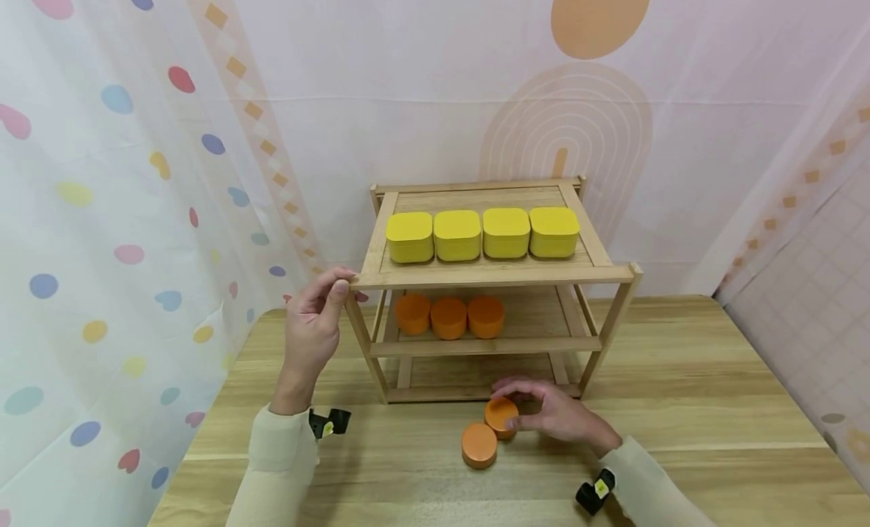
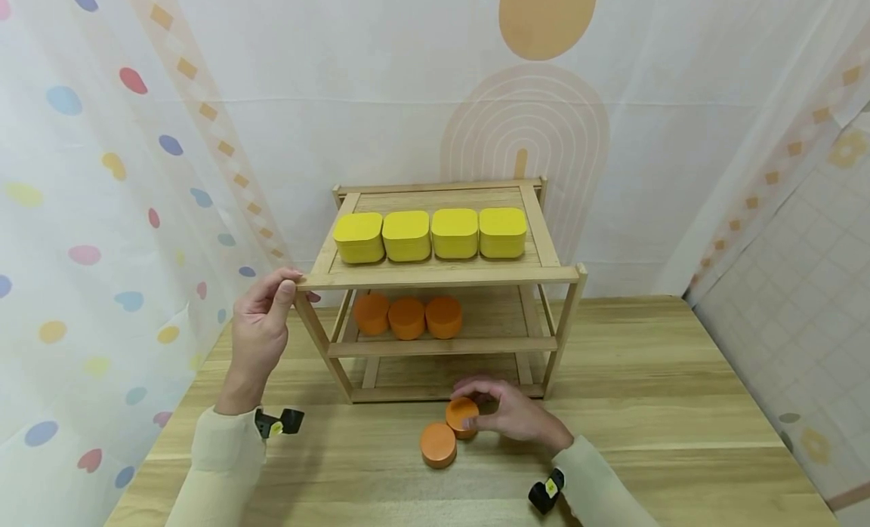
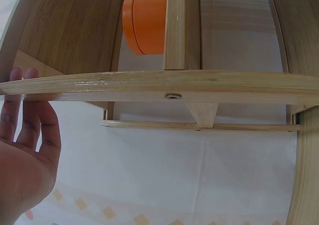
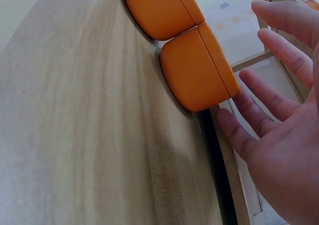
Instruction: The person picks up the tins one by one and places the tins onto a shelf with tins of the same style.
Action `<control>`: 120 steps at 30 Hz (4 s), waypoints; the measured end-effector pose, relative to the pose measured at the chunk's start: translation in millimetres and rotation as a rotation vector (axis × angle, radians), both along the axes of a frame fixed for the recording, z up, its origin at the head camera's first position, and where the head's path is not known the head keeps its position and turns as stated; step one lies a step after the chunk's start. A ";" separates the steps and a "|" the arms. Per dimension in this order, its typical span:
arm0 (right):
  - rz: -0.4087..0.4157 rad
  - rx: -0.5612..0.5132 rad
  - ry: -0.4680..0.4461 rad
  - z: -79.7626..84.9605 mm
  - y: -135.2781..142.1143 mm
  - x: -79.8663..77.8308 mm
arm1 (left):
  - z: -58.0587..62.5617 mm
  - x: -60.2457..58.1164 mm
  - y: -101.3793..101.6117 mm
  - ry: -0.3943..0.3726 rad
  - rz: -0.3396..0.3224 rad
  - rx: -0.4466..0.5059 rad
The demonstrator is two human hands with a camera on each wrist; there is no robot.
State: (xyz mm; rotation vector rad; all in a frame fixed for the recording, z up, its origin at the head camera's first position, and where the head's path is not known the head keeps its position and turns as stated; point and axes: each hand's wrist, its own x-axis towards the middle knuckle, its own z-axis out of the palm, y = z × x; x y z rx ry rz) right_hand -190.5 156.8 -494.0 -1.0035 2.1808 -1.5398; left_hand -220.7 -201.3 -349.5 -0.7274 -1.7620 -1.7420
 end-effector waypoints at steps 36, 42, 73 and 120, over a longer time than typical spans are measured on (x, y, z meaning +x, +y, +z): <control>0.053 0.044 -0.016 -11.8 1.7 1.2 | -0.2 0.1 -0.1 -0.007 0.005 -0.016; 0.048 0.060 0.006 -14.6 1.1 1.1 | 0.6 0.8 -0.2 -0.005 0.002 -0.013; 0.059 0.027 -0.030 -18.1 1.1 1.4 | -0.2 0.8 -0.6 0.007 -0.014 0.004; 0.025 0.034 0.038 -16.0 2.3 3.9 | -2.1 0.4 1.0 -0.001 -0.008 -0.006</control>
